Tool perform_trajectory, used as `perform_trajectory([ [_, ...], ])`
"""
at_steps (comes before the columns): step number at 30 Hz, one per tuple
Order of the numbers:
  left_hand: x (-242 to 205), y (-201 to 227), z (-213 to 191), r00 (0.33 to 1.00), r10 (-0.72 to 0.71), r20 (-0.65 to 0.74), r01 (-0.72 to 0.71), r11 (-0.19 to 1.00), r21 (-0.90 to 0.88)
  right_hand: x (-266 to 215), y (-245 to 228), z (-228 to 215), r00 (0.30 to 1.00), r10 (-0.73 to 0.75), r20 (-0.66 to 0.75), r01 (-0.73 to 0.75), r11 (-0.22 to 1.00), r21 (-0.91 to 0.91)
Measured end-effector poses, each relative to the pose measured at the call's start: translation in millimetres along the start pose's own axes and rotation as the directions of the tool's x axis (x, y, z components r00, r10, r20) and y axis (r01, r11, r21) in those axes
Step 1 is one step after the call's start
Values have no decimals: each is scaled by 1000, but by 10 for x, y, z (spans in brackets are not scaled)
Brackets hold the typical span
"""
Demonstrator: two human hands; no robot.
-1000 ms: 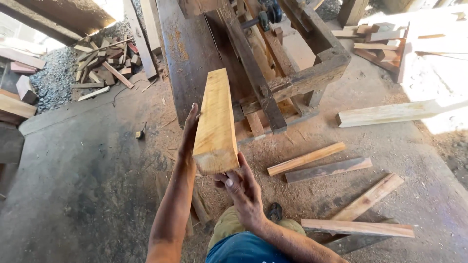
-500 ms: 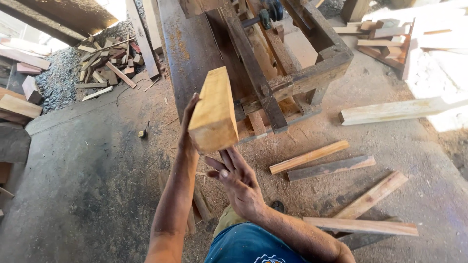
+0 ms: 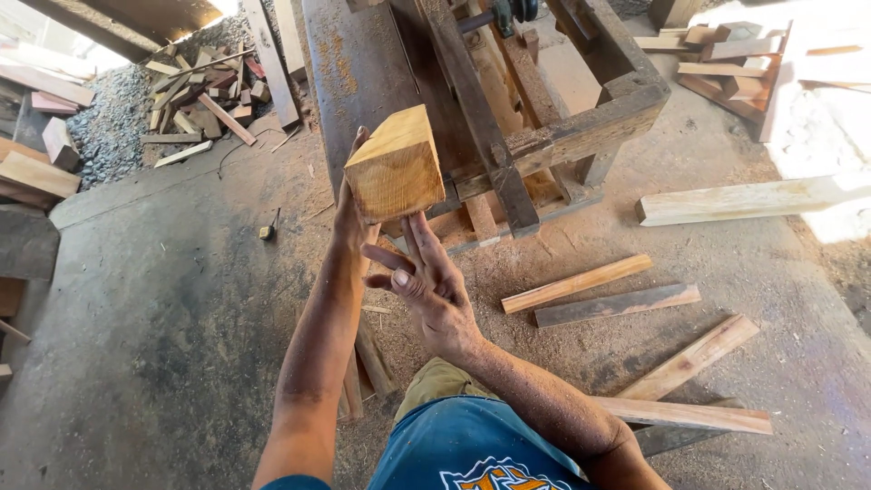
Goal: Cutting wood planks using a table saw in a workshop.
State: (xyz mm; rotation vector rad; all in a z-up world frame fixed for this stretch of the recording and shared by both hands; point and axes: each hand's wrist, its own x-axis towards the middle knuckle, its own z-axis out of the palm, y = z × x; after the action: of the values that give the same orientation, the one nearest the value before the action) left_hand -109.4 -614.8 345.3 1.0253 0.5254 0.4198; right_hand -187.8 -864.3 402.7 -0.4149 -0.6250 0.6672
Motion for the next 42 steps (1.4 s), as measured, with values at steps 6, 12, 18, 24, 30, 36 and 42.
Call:
perform_trajectory([
  [6, 69, -341, -140, 992, 5, 126, -45, 947, 318, -662, 113, -517, 970, 108, -219, -79, 987, 138],
  [12, -270, -784, 127, 974, -213, -81, 227, 924, 307, -1438, 705, -1556, 682, 482, -551, -277, 866, 415],
  [18, 691, -2234, -471, 985, -167, -51, 174, 965, 198, -1629, 1111, -2293, 488, 403, -774, -352, 902, 248],
  [24, 1400, -2429, -312, 997, 57, -60, -2, 740, 673, -1553, 1285, -2706, 434, 380, -817, -349, 907, 237],
  [30, 1859, -2352, -248, 977, 83, -196, 83, 697, 712, -1123, 1194, -2561, 342, 355, -870, -411, 889, 201],
  [36, 2020, -2211, -182, 969, 146, -198, 45, 684, 728, -873, 1111, -2503, 355, 322, -878, -466, 875, 133],
  [42, 2172, -2133, -164, 964, 90, -252, 115, 711, 694, -744, 1174, -2596, 396, 328, -858, -444, 886, 133],
])
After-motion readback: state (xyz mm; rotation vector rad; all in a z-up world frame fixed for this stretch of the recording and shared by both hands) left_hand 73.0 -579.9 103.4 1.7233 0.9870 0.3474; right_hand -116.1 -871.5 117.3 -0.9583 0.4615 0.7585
